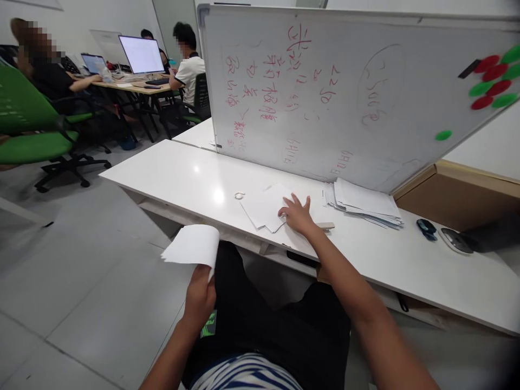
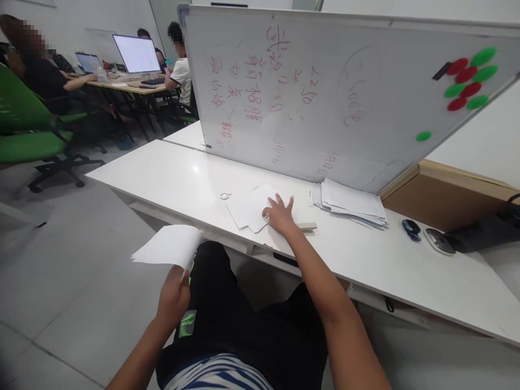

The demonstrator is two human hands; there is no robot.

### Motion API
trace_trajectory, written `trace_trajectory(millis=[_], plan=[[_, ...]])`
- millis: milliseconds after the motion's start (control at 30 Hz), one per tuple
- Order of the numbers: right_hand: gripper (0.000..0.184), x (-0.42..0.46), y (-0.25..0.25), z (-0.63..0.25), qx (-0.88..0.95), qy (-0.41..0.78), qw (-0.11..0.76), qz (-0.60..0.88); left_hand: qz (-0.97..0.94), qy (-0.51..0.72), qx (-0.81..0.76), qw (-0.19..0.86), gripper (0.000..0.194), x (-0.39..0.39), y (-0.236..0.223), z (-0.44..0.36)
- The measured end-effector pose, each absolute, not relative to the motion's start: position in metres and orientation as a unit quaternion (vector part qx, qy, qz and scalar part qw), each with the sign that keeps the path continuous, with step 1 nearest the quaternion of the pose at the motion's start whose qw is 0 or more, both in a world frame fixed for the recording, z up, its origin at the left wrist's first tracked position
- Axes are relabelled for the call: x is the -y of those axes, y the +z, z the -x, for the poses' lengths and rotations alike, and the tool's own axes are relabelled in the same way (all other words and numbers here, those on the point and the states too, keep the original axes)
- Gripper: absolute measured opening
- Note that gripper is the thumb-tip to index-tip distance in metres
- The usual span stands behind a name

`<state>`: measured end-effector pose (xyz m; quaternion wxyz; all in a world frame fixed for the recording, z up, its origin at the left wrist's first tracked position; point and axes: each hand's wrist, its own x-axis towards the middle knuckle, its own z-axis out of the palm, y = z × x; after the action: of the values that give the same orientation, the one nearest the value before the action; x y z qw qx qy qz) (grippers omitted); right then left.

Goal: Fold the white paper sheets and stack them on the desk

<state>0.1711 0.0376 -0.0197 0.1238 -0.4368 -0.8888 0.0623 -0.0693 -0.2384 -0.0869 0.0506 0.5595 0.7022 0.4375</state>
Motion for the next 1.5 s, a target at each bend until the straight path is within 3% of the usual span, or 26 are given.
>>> trace_trajectory(millis=[100, 167, 267, 333, 500, 600, 900, 1133, 1200, 1367, 1500], plan=[[0.033, -0.001, -0.013, -0.17, 0.839, 0.129, 0.262, 0.46, -0.668, 0.366, -0.647, -0.031, 0.034, 0.228, -0.083, 0.062], [0.036, 0.043, -0.009, -0.167, 0.763, 0.281, 0.377, 0.442, -0.699, 0.349, -0.621, -0.069, 0.039, 0.217, -0.073, 0.05], [0.077, 0.113, -0.01, -0.161, 0.636, 0.6, 0.396, 0.281, -0.73, 0.358, -0.577, -0.082, 0.045, 0.2, -0.059, 0.028], [0.083, 0.147, -0.015, -0.156, 0.572, 0.659, 0.413, 0.262, -0.745, 0.364, -0.553, -0.082, 0.048, 0.192, -0.053, 0.013], [0.034, 0.167, -0.035, -0.16, 0.462, 0.549, 0.513, 0.472, -0.775, 0.336, -0.528, -0.09, 0.055, 0.187, -0.055, -0.019], [0.04, 0.163, -0.043, -0.172, 0.424, 0.516, 0.508, 0.544, -0.791, 0.307, -0.525, -0.071, 0.058, 0.189, -0.06, -0.033], [0.041, 0.161, -0.046, -0.195, 0.48, 0.467, 0.51, 0.54, -0.812, 0.264, -0.52, 0.024, 0.059, 0.194, -0.057, -0.051], [0.039, 0.162, -0.039, -0.213, 0.575, 0.42, 0.484, 0.509, -0.732, 0.361, -0.572, 0.085, 0.048, 0.18, -0.047, -0.033], [0.039, 0.163, -0.037, -0.219, 0.612, 0.406, 0.47, 0.49, -0.644, 0.412, -0.626, 0.156, 0.05, 0.17, -0.043, -0.023], [0.037, 0.167, -0.028, -0.227, 0.694, 0.381, 0.432, 0.433, -0.415, 0.49, -0.587, 0.492, 0.05, 0.154, -0.034, -0.006], [0.033, 0.17, -0.025, -0.229, 0.704, 0.378, 0.426, 0.424, -0.354, 0.569, -0.536, 0.514, 0.037, 0.155, -0.036, -0.005]])
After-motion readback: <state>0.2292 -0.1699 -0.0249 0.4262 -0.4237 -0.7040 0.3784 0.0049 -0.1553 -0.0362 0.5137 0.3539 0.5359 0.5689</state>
